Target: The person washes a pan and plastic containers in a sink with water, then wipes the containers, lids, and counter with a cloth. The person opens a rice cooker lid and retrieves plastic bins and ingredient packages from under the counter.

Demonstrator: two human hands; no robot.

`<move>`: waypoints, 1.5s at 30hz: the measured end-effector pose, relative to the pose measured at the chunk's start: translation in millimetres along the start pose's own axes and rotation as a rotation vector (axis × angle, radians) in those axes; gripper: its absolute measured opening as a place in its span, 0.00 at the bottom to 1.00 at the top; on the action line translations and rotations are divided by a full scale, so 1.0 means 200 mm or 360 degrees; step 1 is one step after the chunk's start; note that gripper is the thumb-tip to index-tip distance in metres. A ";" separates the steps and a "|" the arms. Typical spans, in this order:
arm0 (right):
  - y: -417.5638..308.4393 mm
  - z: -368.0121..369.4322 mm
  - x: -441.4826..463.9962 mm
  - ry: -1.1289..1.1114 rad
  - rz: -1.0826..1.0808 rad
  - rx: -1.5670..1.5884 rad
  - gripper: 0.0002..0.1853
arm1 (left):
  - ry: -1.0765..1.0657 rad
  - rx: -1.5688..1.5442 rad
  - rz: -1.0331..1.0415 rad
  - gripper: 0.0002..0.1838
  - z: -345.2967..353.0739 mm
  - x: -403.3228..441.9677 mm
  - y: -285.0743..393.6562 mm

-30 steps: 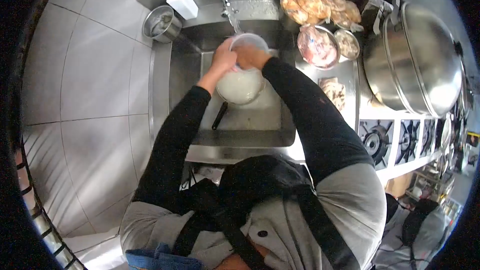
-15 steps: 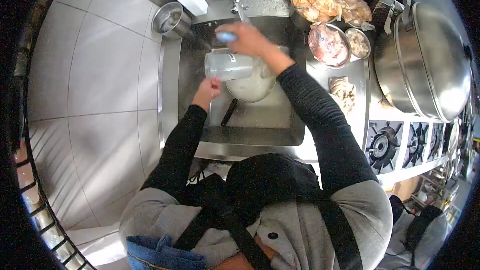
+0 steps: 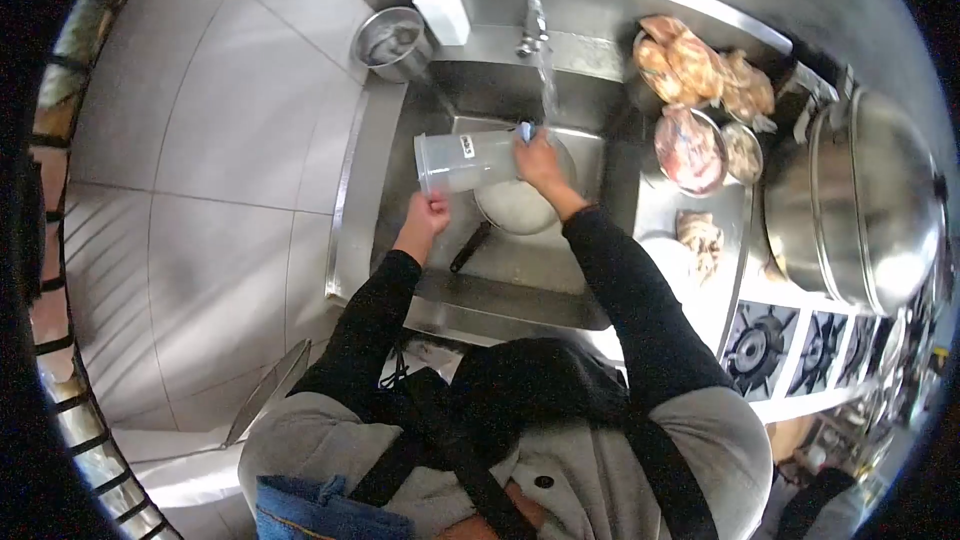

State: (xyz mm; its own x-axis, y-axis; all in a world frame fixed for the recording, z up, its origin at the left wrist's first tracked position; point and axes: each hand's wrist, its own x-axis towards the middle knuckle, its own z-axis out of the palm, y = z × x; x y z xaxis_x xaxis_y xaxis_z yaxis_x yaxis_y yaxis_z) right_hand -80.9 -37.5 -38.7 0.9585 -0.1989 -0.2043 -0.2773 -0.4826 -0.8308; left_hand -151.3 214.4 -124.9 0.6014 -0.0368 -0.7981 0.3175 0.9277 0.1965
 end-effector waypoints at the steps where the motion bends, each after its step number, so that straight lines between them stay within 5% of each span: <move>1: -0.04 -0.03 0.02 -0.0112 -0.0096 -0.0070 0.27 | -0.0034 0.0109 0.0066 0.07 -0.11 0.06 0.05; 3: -0.27 -0.10 0.03 -0.0308 -0.0390 -0.0143 0.29 | -0.0015 0.0233 0.0176 0.09 -0.17 0.08 0.08; 6: -0.68 -0.02 0.13 -0.0949 -0.0313 0.1337 0.32 | 0.0072 0.0426 0.0282 0.14 -0.08 0.05 0.08; 7: -0.81 -0.06 0.15 -0.1138 -0.0171 0.1458 0.34 | 0.0066 0.0566 0.0291 0.16 0.01 0.03 0.08; 10: -0.69 -0.21 0.37 -0.1003 -0.0023 0.0898 0.35 | -0.0172 0.1080 0.0507 0.17 0.28 -0.13 -0.01; 12: -0.41 -0.35 0.60 -0.1044 -0.0037 0.0077 0.30 | -0.0352 0.1554 0.0566 0.18 0.53 -0.03 -0.08; 16: -0.13 -0.46 0.27 -0.0883 -0.0951 -0.0240 0.21 | -0.0465 0.2217 0.0914 0.20 0.98 0.15 -0.32; 18: 0.02 -0.47 0.08 -0.0612 -0.0804 -0.0610 0.19 | -0.0433 0.2526 0.1071 0.17 1.21 0.03 -0.44; 19: 0.07 -0.47 0.04 -0.0474 -0.0736 -0.0787 0.18 | -0.0732 0.2791 0.1500 0.16 1.27 -0.04 -0.48; 21: 0.18 -0.50 0.10 -0.0481 -0.0595 0.0106 0.15 | -0.1375 0.3159 0.2447 0.16 1.38 -0.11 -0.54; 23: 0.23 -0.56 0.10 -0.0504 -0.0386 0.0908 0.15 | -0.1989 0.3195 0.2377 0.19 1.43 -0.07 -0.51; 24: 0.22 -0.59 0.10 -0.0406 -0.0456 0.0924 0.14 | -0.2296 0.3188 0.2329 0.22 1.46 -0.10 -0.51; 25: 0.20 -0.61 0.11 -0.0311 -0.0528 0.0936 0.14 | -0.1850 0.3568 0.1861 0.27 1.46 -0.13 -0.51; 30: 0.12 -0.67 0.05 0.0621 -0.0830 0.0435 0.14 | -0.1083 0.3578 0.2037 0.35 1.46 -0.16 -0.54; 35: 0.23 -0.73 -0.45 0.0373 -0.0407 0.0524 0.07 | -0.0476 0.2959 0.1931 0.28 1.09 0.23 -0.46; 36: 0.28 -0.75 -0.59 0.0425 -0.0332 0.0464 0.06 | -0.0753 0.2483 0.1561 0.20 0.90 0.34 -0.39; 38: 0.28 -0.80 -0.85 0.0432 -0.0267 0.0408 0.07 | -0.0564 0.1252 0.0381 0.20 0.54 0.46 -0.27; 40: 0.35 -0.91 -1.02 0.0506 -0.0172 0.0130 0.07 | -0.0193 0.0938 -0.0007 0.15 0.24 0.55 -0.12; 41: 0.44 -0.95 -1.08 0.0583 -0.0230 -0.0064 0.08 | -0.0440 0.0945 -0.0275 0.06 0.08 0.52 -0.03; 45: 0.75 -1.15 -1.20 0.1006 0.0058 -0.0468 0.21 | 0.0052 0.0345 -0.0257 0.05 -0.28 0.57 0.12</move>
State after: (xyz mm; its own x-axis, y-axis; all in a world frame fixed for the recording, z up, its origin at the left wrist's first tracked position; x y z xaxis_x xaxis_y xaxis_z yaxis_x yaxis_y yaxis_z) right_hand -368.2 -257.2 4.9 0.7504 -0.6345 0.1853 -0.4004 -0.6594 -0.6363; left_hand -115.9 253.9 -244.1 0.5071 -0.1627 -0.8464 0.5594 0.8092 0.1796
